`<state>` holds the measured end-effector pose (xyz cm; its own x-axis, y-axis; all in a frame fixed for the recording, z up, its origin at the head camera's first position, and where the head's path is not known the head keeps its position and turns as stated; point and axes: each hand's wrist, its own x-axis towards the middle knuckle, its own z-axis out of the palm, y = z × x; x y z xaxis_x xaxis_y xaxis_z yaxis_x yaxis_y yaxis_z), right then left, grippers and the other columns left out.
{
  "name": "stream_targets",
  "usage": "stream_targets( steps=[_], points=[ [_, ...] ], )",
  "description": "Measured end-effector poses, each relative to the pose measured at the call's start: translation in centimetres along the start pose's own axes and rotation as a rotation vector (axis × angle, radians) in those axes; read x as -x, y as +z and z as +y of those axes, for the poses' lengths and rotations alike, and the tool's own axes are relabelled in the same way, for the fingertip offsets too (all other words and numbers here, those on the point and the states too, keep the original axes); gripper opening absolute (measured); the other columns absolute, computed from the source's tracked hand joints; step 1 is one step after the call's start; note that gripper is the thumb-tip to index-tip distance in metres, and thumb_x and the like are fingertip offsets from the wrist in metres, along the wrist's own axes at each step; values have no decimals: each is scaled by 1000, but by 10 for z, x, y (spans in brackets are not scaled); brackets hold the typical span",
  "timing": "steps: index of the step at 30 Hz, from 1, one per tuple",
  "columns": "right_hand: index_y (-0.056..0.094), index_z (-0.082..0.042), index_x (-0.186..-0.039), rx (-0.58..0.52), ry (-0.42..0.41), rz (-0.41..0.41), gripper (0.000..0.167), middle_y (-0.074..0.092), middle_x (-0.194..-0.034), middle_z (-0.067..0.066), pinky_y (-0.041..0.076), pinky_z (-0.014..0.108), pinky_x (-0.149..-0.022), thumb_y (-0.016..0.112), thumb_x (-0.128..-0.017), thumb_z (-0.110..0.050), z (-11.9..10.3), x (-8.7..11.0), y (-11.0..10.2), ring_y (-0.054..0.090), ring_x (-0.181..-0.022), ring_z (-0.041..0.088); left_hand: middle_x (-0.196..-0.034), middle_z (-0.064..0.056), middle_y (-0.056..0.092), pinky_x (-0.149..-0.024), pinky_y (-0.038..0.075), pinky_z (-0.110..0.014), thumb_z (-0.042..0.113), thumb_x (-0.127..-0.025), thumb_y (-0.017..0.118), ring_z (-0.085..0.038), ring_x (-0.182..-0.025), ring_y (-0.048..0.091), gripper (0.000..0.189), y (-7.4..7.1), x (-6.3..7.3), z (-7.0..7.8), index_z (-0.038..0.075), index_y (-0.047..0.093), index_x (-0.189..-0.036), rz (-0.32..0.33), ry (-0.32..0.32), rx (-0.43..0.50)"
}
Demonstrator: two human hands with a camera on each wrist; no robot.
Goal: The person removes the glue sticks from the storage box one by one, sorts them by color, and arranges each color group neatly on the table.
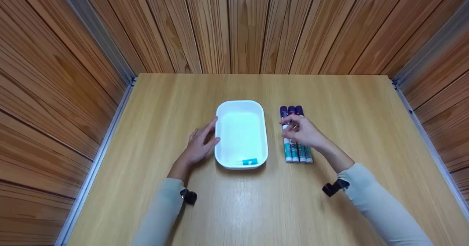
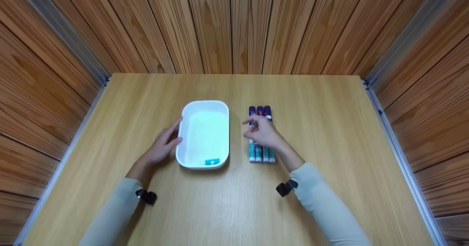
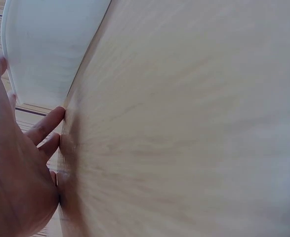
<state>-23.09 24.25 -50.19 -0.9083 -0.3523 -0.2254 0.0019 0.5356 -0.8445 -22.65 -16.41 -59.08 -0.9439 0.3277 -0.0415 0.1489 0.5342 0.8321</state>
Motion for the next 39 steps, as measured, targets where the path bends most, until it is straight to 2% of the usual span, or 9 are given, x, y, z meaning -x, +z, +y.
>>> stream_targets(
  steps=[4,7,10,13,16,20,26,33,39],
  points=[
    [63,4,-150,8,-81,-19,48,72,-121,24,62,22,-83,76,-105,-5,-6,-9,10,71,-102,25,-182,-3,46,-142,-5,-72,43,-116,59,-29,-176,31,75,0,0,0,38,22,-181,3,-8,0],
    [66,3,-149,25,-143,-38,49,73,-128,27,58,22,-91,79,-103,-8,-11,-13,17,71,-112,30,-182,-3,46,-142,-6,-72,43,-116,59,-30,-177,29,76,0,-1,0,39,21,-181,1,-8,1],
    [66,1,-151,34,-193,-69,51,72,-136,28,57,30,-100,80,-103,-11,-17,-14,23,70,-123,37,-183,-3,45,-142,-7,-72,42,-116,59,-30,-178,28,76,0,-1,-1,39,20,-181,-2,-8,3],
    [66,-1,-153,35,-224,-101,52,71,-141,29,57,36,-103,80,-104,-13,-24,-16,29,68,-129,44,-183,-2,44,-142,-7,-71,44,-116,58,-29,-178,27,76,0,-1,-1,39,19,-181,-4,-7,6],
    [65,-1,-154,36,-226,-125,53,69,-144,31,57,34,-101,80,-105,-15,-31,-19,34,66,-131,49,-184,-2,43,-142,-7,-71,47,-116,58,-29,-178,27,76,-1,-1,-1,40,19,-181,-8,-5,4],
    [65,-3,-154,49,-190,-122,51,68,-146,30,57,29,-96,79,-106,-15,-39,-20,39,66,-130,47,-184,-2,42,-142,-7,-70,48,-116,57,-29,-178,27,77,0,0,-1,40,17,-182,-14,-3,-1],
    [64,-4,-154,40,-203,-148,49,68,-147,27,58,38,-103,76,-108,-14,-51,-24,45,65,-135,47,-183,-3,44,-143,-6,-70,46,-116,58,-30,-177,28,77,-1,0,0,38,19,-182,-10,7,-8],
    [63,-3,-156,35,-264,-259,52,67,-149,30,62,61,-114,76,-106,-11,-61,-32,57,65,-138,50,-185,-1,40,-142,-6,-70,50,-115,57,-32,-178,25,78,0,0,1,38,19,-182,-19,-18,-5],
    [56,-3,-162,42,-305,-418,56,60,-157,33,58,63,-119,73,-109,-13,-60,-39,68,61,-145,53,-186,1,38,-143,-6,-68,47,-116,58,-29,-179,24,77,0,1,3,41,18,-181,-12,-25,-12]
  ],
)
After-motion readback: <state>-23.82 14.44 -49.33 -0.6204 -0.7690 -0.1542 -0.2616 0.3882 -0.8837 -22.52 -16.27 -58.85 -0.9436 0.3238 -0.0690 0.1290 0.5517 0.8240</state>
